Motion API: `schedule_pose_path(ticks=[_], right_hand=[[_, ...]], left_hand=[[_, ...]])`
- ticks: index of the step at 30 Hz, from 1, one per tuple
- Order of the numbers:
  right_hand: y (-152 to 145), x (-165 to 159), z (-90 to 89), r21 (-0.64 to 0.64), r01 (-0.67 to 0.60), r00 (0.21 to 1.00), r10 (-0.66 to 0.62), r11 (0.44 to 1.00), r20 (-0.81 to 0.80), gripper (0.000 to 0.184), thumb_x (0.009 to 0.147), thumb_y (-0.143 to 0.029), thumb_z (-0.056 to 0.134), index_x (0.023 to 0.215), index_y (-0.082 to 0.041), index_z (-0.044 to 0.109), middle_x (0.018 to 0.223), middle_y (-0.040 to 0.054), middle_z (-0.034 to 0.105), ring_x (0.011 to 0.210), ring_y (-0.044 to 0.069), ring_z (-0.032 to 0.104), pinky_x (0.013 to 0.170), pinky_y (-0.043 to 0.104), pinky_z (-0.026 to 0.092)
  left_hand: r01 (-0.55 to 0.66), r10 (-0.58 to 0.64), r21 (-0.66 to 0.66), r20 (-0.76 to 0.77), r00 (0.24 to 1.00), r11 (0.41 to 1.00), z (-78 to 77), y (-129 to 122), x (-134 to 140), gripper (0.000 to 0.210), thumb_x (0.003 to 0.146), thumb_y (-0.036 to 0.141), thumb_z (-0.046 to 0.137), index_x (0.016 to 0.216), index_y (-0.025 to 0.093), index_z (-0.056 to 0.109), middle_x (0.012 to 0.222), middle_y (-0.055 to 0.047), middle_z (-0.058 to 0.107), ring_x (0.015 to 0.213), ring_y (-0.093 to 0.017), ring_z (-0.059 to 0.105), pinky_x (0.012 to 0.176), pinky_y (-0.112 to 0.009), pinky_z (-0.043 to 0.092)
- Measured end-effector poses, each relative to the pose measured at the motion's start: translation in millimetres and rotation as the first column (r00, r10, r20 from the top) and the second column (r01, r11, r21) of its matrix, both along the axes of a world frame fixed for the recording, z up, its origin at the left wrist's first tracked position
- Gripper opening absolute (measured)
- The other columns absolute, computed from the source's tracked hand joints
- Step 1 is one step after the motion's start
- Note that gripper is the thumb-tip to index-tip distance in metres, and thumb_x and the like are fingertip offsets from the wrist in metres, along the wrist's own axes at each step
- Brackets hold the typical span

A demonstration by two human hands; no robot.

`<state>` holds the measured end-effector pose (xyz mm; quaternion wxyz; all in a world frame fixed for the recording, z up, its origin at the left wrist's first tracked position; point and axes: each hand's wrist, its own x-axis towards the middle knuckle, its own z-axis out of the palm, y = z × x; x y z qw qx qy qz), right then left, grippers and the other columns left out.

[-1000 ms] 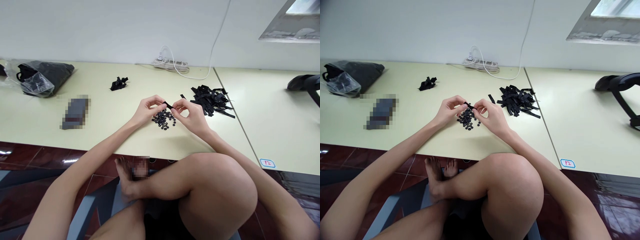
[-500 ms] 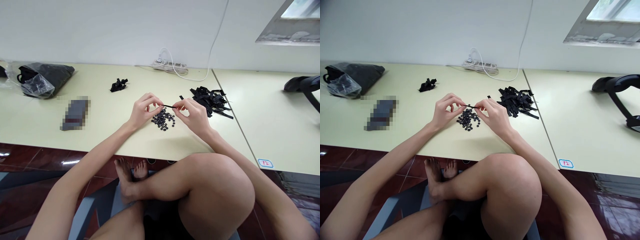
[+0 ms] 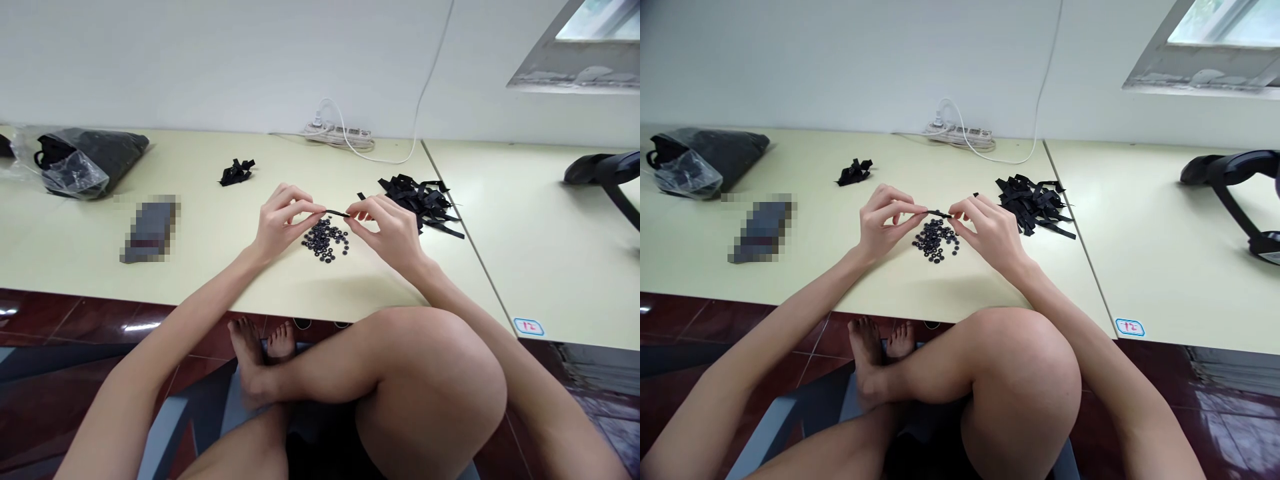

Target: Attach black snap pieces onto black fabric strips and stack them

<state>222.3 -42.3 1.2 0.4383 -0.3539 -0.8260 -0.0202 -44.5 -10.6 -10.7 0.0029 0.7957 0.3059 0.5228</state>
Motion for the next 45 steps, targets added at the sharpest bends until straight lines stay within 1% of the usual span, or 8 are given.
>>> schedule_pose_path(ticks=[4, 10, 15, 21, 24, 34, 42, 45], right_hand=[[2.2, 1.1, -5.5, -0.134, 0.004, 1.0, 0.0, 0.991, 0.029, 0.012, 0.114, -0.034, 0.065, 0.113, -0.026, 0.074, 0.099, 0.0044, 0.084, 0.086, 0.021, 0.076, 0.074, 0.036, 0.055], [6.6, 5.3, -14.3, -0.273, 0.035, 0.998, -0.022, 0.961, 0.051, 0.011, 0.109, -0.026, 0.062, 0.104, -0.027, 0.073, 0.098, 0.0029, 0.083, 0.085, 0.02, 0.076, 0.074, 0.033, 0.052], [12.8, 8.6, -19.7, -0.283, 0.11, 0.991, -0.083, 0.953, 0.105, 0.011, 0.109, -0.023, 0.062, 0.105, -0.025, 0.072, 0.097, 0.004, 0.082, 0.085, 0.021, 0.077, 0.075, 0.034, 0.055], [32.6, 8.4, -23.5, -0.156, 0.151, 0.977, -0.124, 0.976, 0.175, 0.016, 0.112, -0.022, 0.061, 0.102, -0.025, 0.073, 0.091, 0.0045, 0.082, 0.08, 0.022, 0.078, 0.068, 0.035, 0.057], [45.3, 17.7, -19.6, -0.079, 0.182, 0.972, -0.167, 0.98, 0.166, 0.015, 0.112, -0.021, 0.062, 0.101, -0.026, 0.072, 0.088, 0.0031, 0.081, 0.075, 0.021, 0.077, 0.063, 0.034, 0.056], [36.9, 29.6, -16.3, -0.06, 0.146, 0.989, -0.146, 0.987, 0.011, 0.021, 0.112, -0.02, 0.059, 0.094, -0.027, 0.068, 0.081, 0.0009, 0.078, 0.066, 0.018, 0.071, 0.059, 0.034, 0.054], [46.8, 40.0, -37.9, -0.088, 0.313, 0.944, -0.32, 0.946, -0.077, 0.023, 0.114, -0.028, 0.055, 0.096, -0.027, 0.069, 0.097, 0.0059, 0.081, 0.088, 0.026, 0.076, 0.068, 0.039, 0.056], [55.9, 39.9, -54.0, -0.044, 0.323, 0.946, -0.323, 0.945, 0.002, 0.02, 0.114, -0.037, 0.057, 0.11, -0.027, 0.073, 0.111, 0.0105, 0.081, 0.104, 0.034, 0.074, 0.087, 0.05, 0.061]], left_hand=[[-0.076, 0.075, 0.007, 0.045, 0.996, 0.997, 3.0, -0.8, -1.1, 0.027, 0.106, 0.053, 0.078, 0.096, 0.03, 0.086, 0.085, -0.004, 0.067, 0.078, -0.019, 0.056, 0.075, -0.037, 0.05], [-0.197, 0.235, -0.197, 0.194, 0.952, 0.96, 29.2, 32.7, -39.5, 0.026, 0.102, 0.05, 0.079, 0.094, 0.026, 0.071, 0.085, -0.002, 0.062, 0.076, -0.017, 0.054, 0.068, -0.033, 0.044], [-0.588, 0.566, -0.368, -0.178, 0.805, 0.721, 53.4, 80.1, -116.3, 0.009, 0.094, 0.023, 0.074, 0.09, 0.023, 0.066, 0.08, 0.001, 0.058, 0.077, -0.017, 0.052, 0.072, -0.033, 0.033], [-0.807, 0.624, -0.278, -0.522, 0.582, 0.52, 49.6, 104.9, -176.7, 0.007, 0.098, 0.028, 0.068, 0.102, 0.023, 0.07, 0.097, -0.003, 0.067, 0.088, -0.021, 0.056, 0.07, -0.031, 0.026], [-0.82, 0.564, -0.322, -0.605, 0.562, 0.472, 42.7, 108.2, -184.5, 0.017, 0.101, 0.037, 0.062, 0.108, 0.026, 0.072, 0.104, -0.006, 0.073, 0.093, -0.026, 0.063, 0.07, -0.034, 0.03], [-0.822, 0.527, -0.307, -0.648, 0.55, 0.48, 46.3, 87.7, -156.2, 0.029, 0.106, 0.05, 0.053, 0.104, 0.025, 0.068, 0.113, -0.006, 0.076, 0.091, -0.028, 0.068, 0.068, -0.033, 0.038], [-0.727, 0.484, -0.278, -0.592, 0.645, 0.628, 48.0, 71.4, -128.7, 0.025, 0.109, 0.045, 0.05, 0.1, 0.028, 0.066, 0.119, -0.006, 0.083, 0.109, -0.031, 0.078, 0.077, -0.034, 0.045], [-0.66, 0.429, -0.299, -0.566, 0.704, 0.689, 46.8, 62.2, -110.4, 0.025, 0.11, 0.043, 0.049, 0.096, 0.027, 0.062, 0.109, -0.005, 0.081, 0.1, -0.028, 0.076, 0.079, -0.035, 0.046]])
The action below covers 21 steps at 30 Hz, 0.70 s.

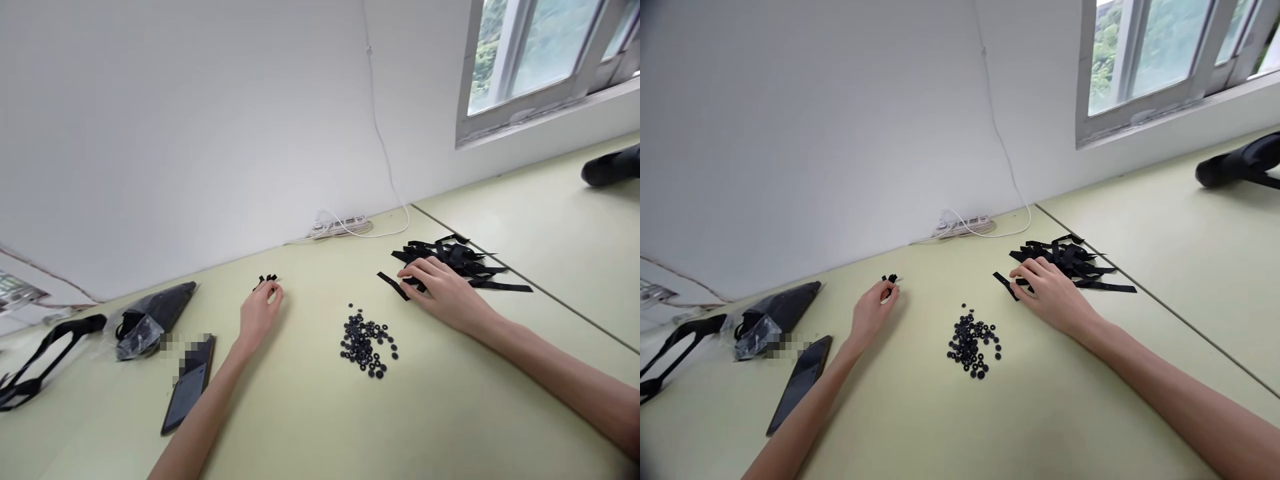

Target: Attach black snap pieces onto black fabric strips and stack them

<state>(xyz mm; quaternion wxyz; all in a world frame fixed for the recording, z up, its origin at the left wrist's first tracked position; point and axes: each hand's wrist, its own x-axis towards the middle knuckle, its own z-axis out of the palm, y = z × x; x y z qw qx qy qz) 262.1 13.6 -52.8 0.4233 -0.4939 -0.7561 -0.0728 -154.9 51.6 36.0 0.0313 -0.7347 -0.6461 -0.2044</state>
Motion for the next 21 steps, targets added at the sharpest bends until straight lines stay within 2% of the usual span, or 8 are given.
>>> schedule_pose_path(ticks=[3, 6, 9, 12, 15, 18, 21], right_hand=[[4.4, 1.2, -7.0, -0.004, 0.027, 0.992, -0.026, 1.0, 0.125, 0.024, 0.111, -0.043, 0.061, 0.116, -0.023, 0.075, 0.118, 0.015, 0.079, 0.11, 0.039, 0.071, 0.095, 0.058, 0.061], [1.7, 2.6, -2.5, -0.049, 0.033, 0.983, -0.024, 0.998, 0.18, 0.019, 0.111, -0.037, 0.062, 0.107, -0.023, 0.074, 0.111, 0.014, 0.079, 0.107, 0.037, 0.069, 0.095, 0.055, 0.059], [1.3, 0.9, 5.0, -0.094, -0.001, 0.979, 0.02, 0.996, 0.2, 0.016, 0.112, -0.029, 0.059, 0.105, -0.024, 0.072, 0.108, 0.0127, 0.078, 0.105, 0.034, 0.067, 0.093, 0.051, 0.057], [6.9, -3.8, 11.2, -0.089, -0.028, 0.981, 0.044, 0.996, 0.187, 0.016, 0.113, -0.024, 0.06, 0.099, -0.025, 0.069, 0.104, 0.0093, 0.078, 0.098, 0.03, 0.066, 0.09, 0.046, 0.054], [11.0, -9.2, 18.6, -0.045, -0.066, 0.985, 0.072, 0.997, 0.154, 0.016, 0.114, -0.023, 0.061, 0.101, -0.025, 0.068, 0.101, 0.0078, 0.08, 0.096, 0.028, 0.068, 0.089, 0.044, 0.053], [8.3, -12.4, 27.7, -0.012, -0.11, 0.989, 0.111, 0.994, 0.098, 0.014, 0.115, -0.022, 0.061, 0.104, -0.026, 0.069, 0.099, 0.0066, 0.082, 0.092, 0.027, 0.07, 0.087, 0.043, 0.056], [1.2, -14.1, 34.9, 0.036, -0.176, 0.983, 0.173, 0.984, 0.069, 0.013, 0.115, -0.021, 0.062, 0.106, -0.026, 0.07, 0.097, 0.0057, 0.083, 0.09, 0.025, 0.073, 0.082, 0.04, 0.059]], left_hand=[[0.109, -0.108, -0.015, 0.07, 0.992, 0.994, -1.0, -7.5, 21.9, 0.022, 0.109, 0.039, 0.051, 0.095, 0.027, 0.063, 0.101, -0.003, 0.078, 0.093, -0.025, 0.073, 0.077, -0.035, 0.046], [0.237, -0.233, -0.026, 0.111, 0.966, 0.971, -4.8, -14.6, 44.7, 0.021, 0.109, 0.036, 0.053, 0.095, 0.025, 0.065, 0.098, -0.003, 0.078, 0.091, -0.024, 0.072, 0.078, -0.034, 0.045], [0.359, -0.357, -0.029, 0.061, 0.932, 0.933, -13.7, -23.8, 59.7, 0.022, 0.112, 0.036, 0.054, 0.1, 0.025, 0.068, 0.095, 0.0, 0.078, 0.079, -0.019, 0.069, 0.071, -0.032, 0.041], [0.509, -0.508, 0.05, -0.023, 0.861, 0.86, -26.2, -36.2, 57.6, 0.021, 0.115, 0.03, 0.054, 0.103, 0.024, 0.07, 0.101, 0.001, 0.082, 0.078, -0.015, 0.071, 0.062, -0.028, 0.039], [0.562, -0.549, 0.222, -0.121, 0.827, 0.797, -38.4, -47.8, 42.3, 0.019, 0.115, 0.023, 0.058, 0.101, 0.022, 0.071, 0.092, 0.003, 0.08, 0.074, -0.011, 0.072, 0.056, -0.025, 0.037], [0.544, -0.538, 0.265, -0.101, 0.837, 0.796, -44.7, -54.1, 29.8, 0.017, 0.114, 0.019, 0.059, 0.102, 0.021, 0.071, 0.088, 0.004, 0.079, 0.067, -0.008, 0.069, 0.057, -0.022, 0.041], [0.544, -0.544, 0.301, -0.092, 0.834, 0.783, -44.0, -55.1, 29.8, 0.016, 0.113, 0.017, 0.061, 0.101, 0.021, 0.071, 0.086, 0.005, 0.076, 0.067, -0.008, 0.068, 0.058, -0.023, 0.042]])
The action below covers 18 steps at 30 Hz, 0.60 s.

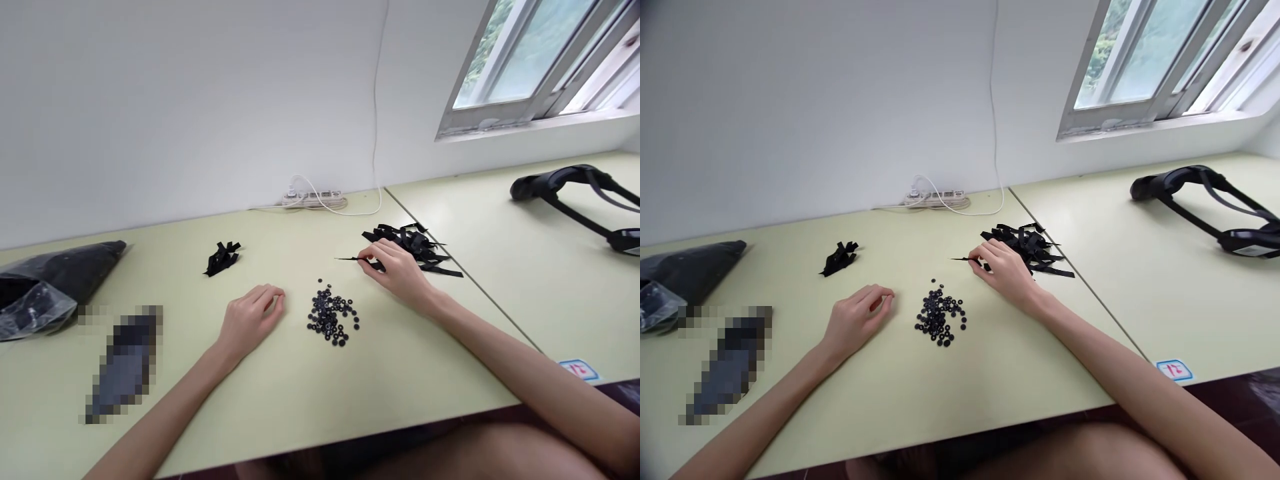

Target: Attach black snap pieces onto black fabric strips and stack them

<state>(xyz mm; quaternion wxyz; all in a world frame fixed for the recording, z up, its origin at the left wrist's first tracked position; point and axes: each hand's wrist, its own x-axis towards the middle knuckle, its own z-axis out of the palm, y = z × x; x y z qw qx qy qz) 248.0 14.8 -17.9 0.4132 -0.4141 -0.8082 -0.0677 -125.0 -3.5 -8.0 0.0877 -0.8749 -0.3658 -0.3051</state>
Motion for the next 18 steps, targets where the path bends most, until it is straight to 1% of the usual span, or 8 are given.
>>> schedule_pose_path(ticks=[2, 4, 8, 10, 12, 14, 18], right_hand=[[-4.2, -1.1, 2.0, 0.045, -0.064, 0.998, 0.064, 0.997, 0.012, 0.012, 0.115, -0.02, 0.064, 0.107, -0.026, 0.071, 0.095, 0.005, 0.082, 0.088, 0.024, 0.075, 0.079, 0.038, 0.061], [-7.0, -2.1, 2.4, 0.083, -0.133, 0.991, 0.129, 0.988, 0.046, 0.011, 0.115, -0.019, 0.065, 0.108, -0.025, 0.071, 0.094, 0.0047, 0.082, 0.087, 0.023, 0.076, 0.076, 0.036, 0.063], [-10.7, -3.5, 2.6, 0.107, -0.237, 0.969, 0.227, 0.966, 0.102, 0.009, 0.112, -0.015, 0.069, 0.109, -0.023, 0.071, 0.093, 0.003, 0.083, 0.084, 0.021, 0.077, 0.076, 0.035, 0.065], [-13.6, -4.1, 3.4, 0.118, -0.266, 0.961, 0.254, 0.957, 0.106, 0.01, 0.111, -0.013, 0.071, 0.109, -0.023, 0.071, 0.092, 0.0021, 0.083, 0.083, 0.02, 0.077, 0.075, 0.034, 0.065], [-17.1, -4.9, 4.5, 0.125, -0.286, 0.955, 0.273, 0.95, 0.114, 0.01, 0.11, -0.013, 0.072, 0.109, -0.023, 0.071, 0.091, 0.0015, 0.083, 0.082, 0.02, 0.076, 0.073, 0.033, 0.064], [-20.6, -6.3, 5.2, 0.119, -0.293, 0.953, 0.28, 0.949, 0.119, 0.011, 0.11, -0.013, 0.072, 0.109, -0.024, 0.071, 0.089, 0.001, 0.082, 0.081, 0.019, 0.076, 0.072, 0.033, 0.064], [-28.6, -13.3, 6.1, 0.076, -0.283, 0.957, 0.277, 0.956, 0.083, 0.014, 0.11, -0.011, 0.07, 0.107, -0.025, 0.071, 0.087, 0.0006, 0.082, 0.077, 0.019, 0.074, 0.07, 0.033, 0.062]], left_hand=[[0.037, -0.036, -0.012, 0.018, 0.999, 0.999, 1.8, 1.1, 6.5, 0.015, 0.112, 0.016, 0.062, 0.102, 0.021, 0.071, 0.085, 0.004, 0.074, 0.07, -0.009, 0.068, 0.061, -0.023, 0.044], [0.086, -0.083, -0.055, 0.051, 0.995, 0.995, 3.3, 2.7, 15.9, 0.015, 0.112, 0.014, 0.06, 0.106, 0.021, 0.073, 0.087, 0.003, 0.072, 0.074, -0.01, 0.067, 0.064, -0.023, 0.047], [0.191, -0.155, -0.196, 0.186, 0.97, 0.962, 5.2, 6.6, 34.1, 0.019, 0.113, 0.012, 0.057, 0.112, 0.022, 0.074, 0.098, 0.0, 0.075, 0.083, -0.012, 0.068, 0.07, -0.024, 0.051], [0.24, -0.183, -0.224, 0.248, 0.951, 0.945, 5.4, 8.0, 39.2, 0.02, 0.113, 0.011, 0.057, 0.114, 0.022, 0.074, 0.102, -0.001, 0.075, 0.09, -0.013, 0.069, 0.075, -0.024, 0.053], [0.273, -0.213, -0.203, 0.277, 0.937, 0.94, 5.0, 8.6, 40.8, 0.021, 0.112, 0.009, 0.057, 0.115, 0.023, 0.073, 0.105, -0.002, 0.076, 0.096, -0.014, 0.069, 0.08, -0.025, 0.055], [0.296, -0.245, -0.163, 0.274, 0.93, 0.941, 4.3, 8.6, 40.1, 0.022, 0.111, 0.006, 0.058, 0.116, 0.023, 0.072, 0.106, -0.002, 0.076, 0.098, -0.015, 0.069, 0.087, -0.028, 0.056], [0.35, -0.323, -0.111, 0.206, 0.924, 0.93, 2.7, 7.4, 38.6, 0.023, 0.109, 0.005, 0.062, 0.12, 0.023, 0.072, 0.11, -0.004, 0.079, 0.1, -0.018, 0.07, 0.093, -0.031, 0.058]])
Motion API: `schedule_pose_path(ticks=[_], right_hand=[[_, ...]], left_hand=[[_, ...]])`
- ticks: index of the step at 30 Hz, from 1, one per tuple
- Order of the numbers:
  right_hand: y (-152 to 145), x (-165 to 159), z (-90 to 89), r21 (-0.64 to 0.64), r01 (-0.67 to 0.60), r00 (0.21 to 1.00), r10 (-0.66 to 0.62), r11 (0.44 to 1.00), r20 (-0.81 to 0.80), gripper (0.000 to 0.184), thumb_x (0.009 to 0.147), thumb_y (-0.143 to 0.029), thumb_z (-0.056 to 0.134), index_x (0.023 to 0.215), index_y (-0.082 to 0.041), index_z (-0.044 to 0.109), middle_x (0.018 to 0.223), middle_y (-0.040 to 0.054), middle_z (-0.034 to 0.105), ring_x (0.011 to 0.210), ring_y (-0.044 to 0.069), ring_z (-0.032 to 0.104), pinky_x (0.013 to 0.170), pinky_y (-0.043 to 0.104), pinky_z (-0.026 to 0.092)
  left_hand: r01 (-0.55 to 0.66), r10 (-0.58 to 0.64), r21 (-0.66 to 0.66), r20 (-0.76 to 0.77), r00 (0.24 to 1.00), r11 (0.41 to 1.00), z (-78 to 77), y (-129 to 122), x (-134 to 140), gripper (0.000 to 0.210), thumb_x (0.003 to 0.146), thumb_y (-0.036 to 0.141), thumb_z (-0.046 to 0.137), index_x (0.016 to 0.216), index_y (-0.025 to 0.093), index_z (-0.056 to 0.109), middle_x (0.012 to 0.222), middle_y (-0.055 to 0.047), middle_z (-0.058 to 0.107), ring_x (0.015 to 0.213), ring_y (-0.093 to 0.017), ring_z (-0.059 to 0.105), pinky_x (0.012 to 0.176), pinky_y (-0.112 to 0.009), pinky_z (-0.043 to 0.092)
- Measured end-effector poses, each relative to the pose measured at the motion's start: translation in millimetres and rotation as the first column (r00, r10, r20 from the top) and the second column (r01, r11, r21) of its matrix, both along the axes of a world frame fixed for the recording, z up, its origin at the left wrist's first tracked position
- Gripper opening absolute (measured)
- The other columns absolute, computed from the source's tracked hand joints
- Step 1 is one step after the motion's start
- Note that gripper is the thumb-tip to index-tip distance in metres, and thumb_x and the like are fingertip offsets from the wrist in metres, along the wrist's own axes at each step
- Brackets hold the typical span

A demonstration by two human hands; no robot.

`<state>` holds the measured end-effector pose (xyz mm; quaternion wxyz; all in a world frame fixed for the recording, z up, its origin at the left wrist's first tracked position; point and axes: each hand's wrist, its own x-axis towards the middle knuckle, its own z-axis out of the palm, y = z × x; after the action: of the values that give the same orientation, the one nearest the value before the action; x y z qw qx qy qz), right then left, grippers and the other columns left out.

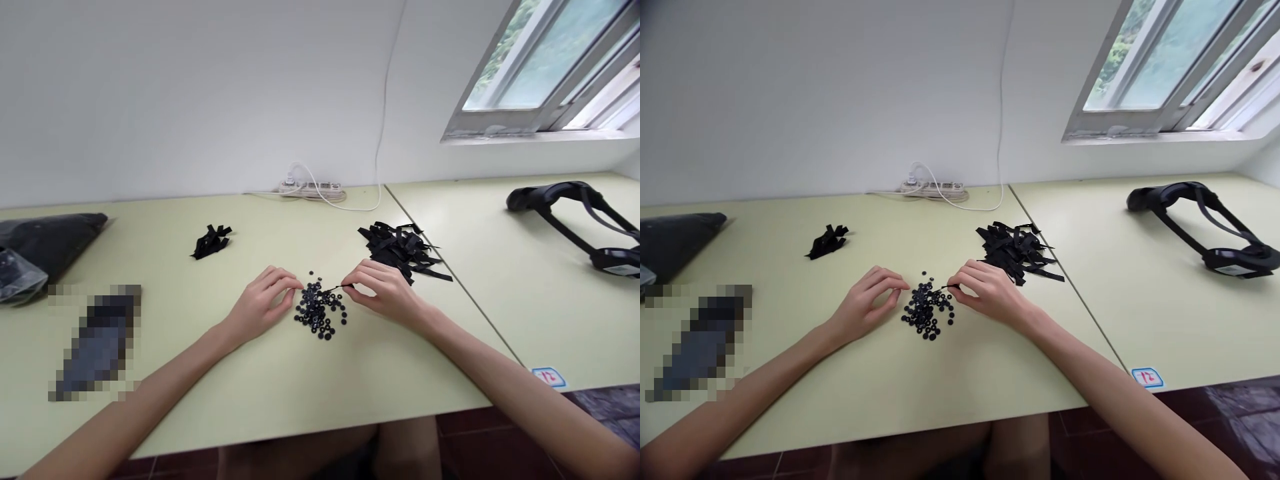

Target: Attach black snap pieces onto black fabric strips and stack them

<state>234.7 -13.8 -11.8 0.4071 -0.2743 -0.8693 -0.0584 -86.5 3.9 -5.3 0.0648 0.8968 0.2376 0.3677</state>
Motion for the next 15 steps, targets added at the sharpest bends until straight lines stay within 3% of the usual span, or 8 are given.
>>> schedule_pose_path(ticks=[4, 9, 11, 15], right_hand=[[-11.6, -13.7, 5.6, -0.064, -0.016, 0.997, 0.011, 0.998, -0.08, 0.014, 0.109, -0.012, 0.073, 0.107, -0.026, 0.071, 0.087, 0.0017, 0.081, 0.078, 0.02, 0.074, 0.07, 0.034, 0.06], [-14.8, -36.0, 19.1, -0.125, -0.024, 0.987, 0.004, 0.992, -0.163, 0.018, 0.106, -0.009, 0.074, 0.105, -0.027, 0.071, 0.083, 0.0004, 0.076, 0.075, 0.02, 0.069, 0.07, 0.034, 0.055], [-11.6, -45.6, 22.9, -0.153, -0.048, 0.99, 0.026, 0.987, -0.141, 0.016, 0.106, -0.01, 0.074, 0.106, -0.027, 0.072, 0.083, 0.0004, 0.075, 0.077, 0.02, 0.071, 0.071, 0.034, 0.055], [-4.3, -57.9, 23.1, -0.197, -0.06, 0.991, 0.034, 0.979, -0.13, 0.013, 0.107, -0.012, 0.072, 0.104, -0.025, 0.072, 0.085, 0.0014, 0.074, 0.078, 0.02, 0.072, 0.071, 0.034, 0.056]], left_hand=[[0.05, -0.049, 0.027, -0.038, 0.998, 0.998, -1.0, -5.0, 2.2, 0.02, 0.11, 0.012, 0.061, 0.124, 0.022, 0.073, 0.116, -0.008, 0.081, 0.108, -0.022, 0.072, 0.099, -0.036, 0.06], [0.032, -0.038, -0.22, -0.024, 0.999, 0.975, -3.4, -10.4, 5.9, 0.023, 0.112, 0.033, 0.064, 0.132, 0.023, 0.072, 0.128, -0.011, 0.082, 0.125, -0.027, 0.072, 0.112, -0.045, 0.058], [0.012, -0.008, -0.296, 0.012, 1.0, 0.955, -3.7, -11.1, 7.9, 0.029, 0.11, 0.038, 0.067, 0.135, 0.023, 0.07, 0.123, -0.009, 0.082, 0.119, -0.027, 0.073, 0.112, -0.046, 0.057], [-0.043, 0.055, -0.324, 0.028, 0.998, 0.945, 0.9, -9.4, 9.5, 0.026, 0.11, 0.04, 0.068, 0.13, 0.022, 0.071, 0.112, -0.007, 0.08, 0.11, -0.025, 0.073, 0.108, -0.044, 0.057]])
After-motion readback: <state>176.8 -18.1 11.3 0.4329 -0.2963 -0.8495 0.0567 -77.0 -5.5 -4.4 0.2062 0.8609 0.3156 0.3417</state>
